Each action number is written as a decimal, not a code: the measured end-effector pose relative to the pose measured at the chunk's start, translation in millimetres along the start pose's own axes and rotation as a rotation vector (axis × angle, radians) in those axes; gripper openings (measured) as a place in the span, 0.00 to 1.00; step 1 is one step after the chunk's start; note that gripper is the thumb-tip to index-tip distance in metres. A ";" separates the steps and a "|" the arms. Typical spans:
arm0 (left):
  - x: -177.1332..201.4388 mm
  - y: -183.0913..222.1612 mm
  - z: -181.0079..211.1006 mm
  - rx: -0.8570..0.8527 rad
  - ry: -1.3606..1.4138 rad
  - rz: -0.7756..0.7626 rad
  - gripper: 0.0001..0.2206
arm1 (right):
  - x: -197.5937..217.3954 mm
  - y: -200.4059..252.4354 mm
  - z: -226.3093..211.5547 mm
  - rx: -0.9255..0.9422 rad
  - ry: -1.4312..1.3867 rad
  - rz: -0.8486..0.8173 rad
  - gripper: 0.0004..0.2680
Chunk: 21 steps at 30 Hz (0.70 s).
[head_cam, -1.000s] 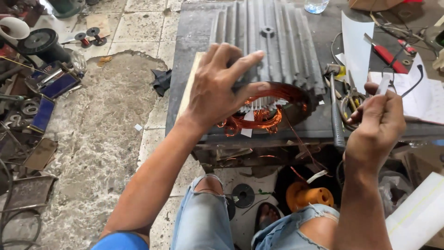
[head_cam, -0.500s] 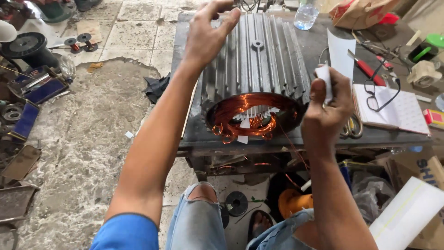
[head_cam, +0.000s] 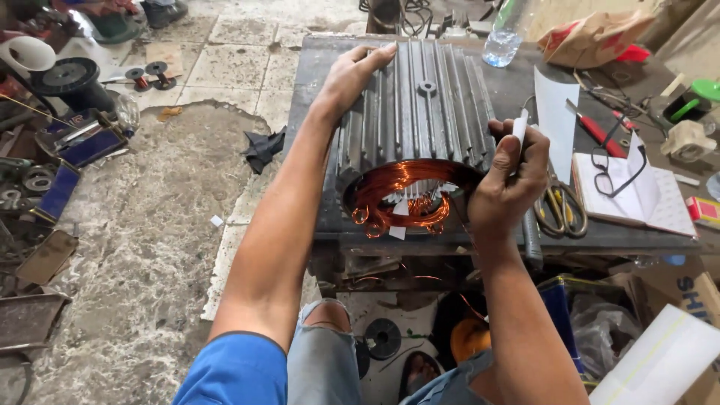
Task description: A person is preparing a motor stator by cutting insulation paper and inserting it into the stator slots alongside copper windings.
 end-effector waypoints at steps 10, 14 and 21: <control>33.3 35.2 -2.7 0.211 -0.039 0.148 0.42 | -12.2 -5.7 19.9 -0.083 -0.074 -0.036 0.08; 46.0 31.4 -14.7 0.216 -0.062 0.249 0.39 | -27.8 -7.2 30.1 -0.099 -0.145 -0.080 0.12; 46.4 44.6 -21.1 0.141 0.015 0.262 0.42 | -18.8 2.5 53.5 -0.393 -0.375 -0.018 0.11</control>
Point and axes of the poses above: each hand's wrist, its own y-axis away from the middle knuckle, its own x-axis out of the back of the hand, z = x × y, the point moved 8 cm from there along -y, towards the middle knuckle, and after that the axes turned 12 degrees about z, right-handed, at the moved point
